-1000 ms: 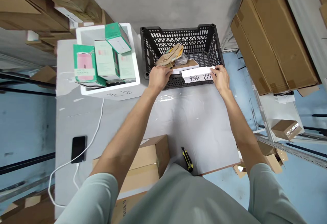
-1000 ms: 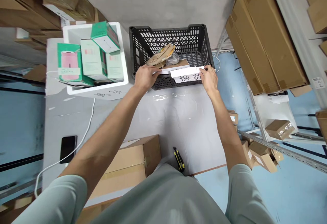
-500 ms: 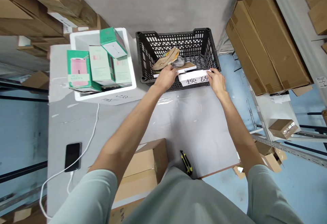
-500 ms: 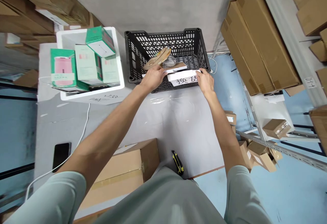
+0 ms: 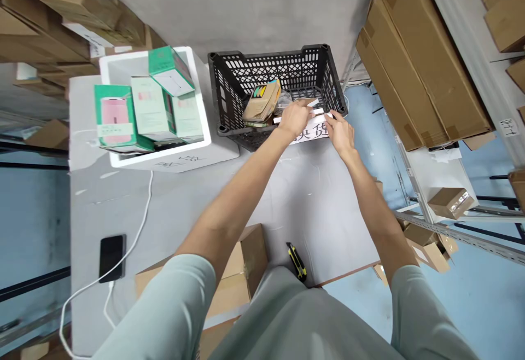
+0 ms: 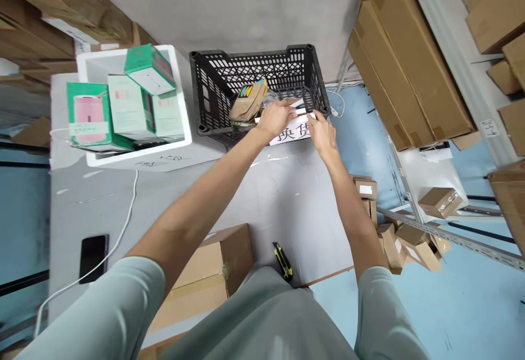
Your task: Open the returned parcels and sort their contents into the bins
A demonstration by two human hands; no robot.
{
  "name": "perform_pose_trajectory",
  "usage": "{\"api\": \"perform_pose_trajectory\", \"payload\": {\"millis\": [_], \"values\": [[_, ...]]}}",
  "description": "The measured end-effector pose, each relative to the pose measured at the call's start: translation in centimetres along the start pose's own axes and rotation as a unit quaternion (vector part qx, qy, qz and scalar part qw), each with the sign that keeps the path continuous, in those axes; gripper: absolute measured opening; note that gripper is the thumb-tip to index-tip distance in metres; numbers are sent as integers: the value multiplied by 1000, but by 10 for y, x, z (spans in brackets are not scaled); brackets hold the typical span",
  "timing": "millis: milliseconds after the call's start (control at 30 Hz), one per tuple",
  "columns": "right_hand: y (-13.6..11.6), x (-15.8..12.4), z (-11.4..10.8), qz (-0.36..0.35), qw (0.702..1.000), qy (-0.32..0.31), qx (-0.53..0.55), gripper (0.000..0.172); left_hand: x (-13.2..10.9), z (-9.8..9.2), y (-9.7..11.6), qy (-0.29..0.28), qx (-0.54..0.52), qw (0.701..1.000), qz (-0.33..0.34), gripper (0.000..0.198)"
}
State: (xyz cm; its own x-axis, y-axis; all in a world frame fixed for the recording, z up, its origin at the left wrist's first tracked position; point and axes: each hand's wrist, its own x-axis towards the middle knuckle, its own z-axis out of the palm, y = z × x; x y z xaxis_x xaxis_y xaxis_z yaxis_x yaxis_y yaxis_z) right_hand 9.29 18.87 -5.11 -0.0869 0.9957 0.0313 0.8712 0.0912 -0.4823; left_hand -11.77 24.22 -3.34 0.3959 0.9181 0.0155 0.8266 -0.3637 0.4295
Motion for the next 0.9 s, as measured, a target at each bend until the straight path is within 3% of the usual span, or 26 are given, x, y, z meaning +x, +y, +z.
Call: {"api": "perform_pose_trajectory", "payload": {"millis": [133,333,467,567,700,800,900], "values": [[1,-4,3,-5,1000,1,8,51,-15,-1,-7,15,14,1000,13,35],[7,-6,12,-27,999,38,27,54,-44,-11,-27,39,-22,998,-35,38],[7,-19,8,-27,998,54,6,55,-95,-21,-31,89,-39,994,-41,42],[3,-51,5,-29,997,74,3,57,-166,-24,-29,143,-69,986,-42,45],[-16,-127,11,-42,990,101,85,56,-295,-22,-29,179,-85,976,-89,43],[-41,-201,28,-34,987,61,143,54,-405,-21,-35,199,-87,961,-168,41],[-75,-282,56,-15,979,-17,203,54,-516,-18,-46,219,-81,931,-280,43]]}}
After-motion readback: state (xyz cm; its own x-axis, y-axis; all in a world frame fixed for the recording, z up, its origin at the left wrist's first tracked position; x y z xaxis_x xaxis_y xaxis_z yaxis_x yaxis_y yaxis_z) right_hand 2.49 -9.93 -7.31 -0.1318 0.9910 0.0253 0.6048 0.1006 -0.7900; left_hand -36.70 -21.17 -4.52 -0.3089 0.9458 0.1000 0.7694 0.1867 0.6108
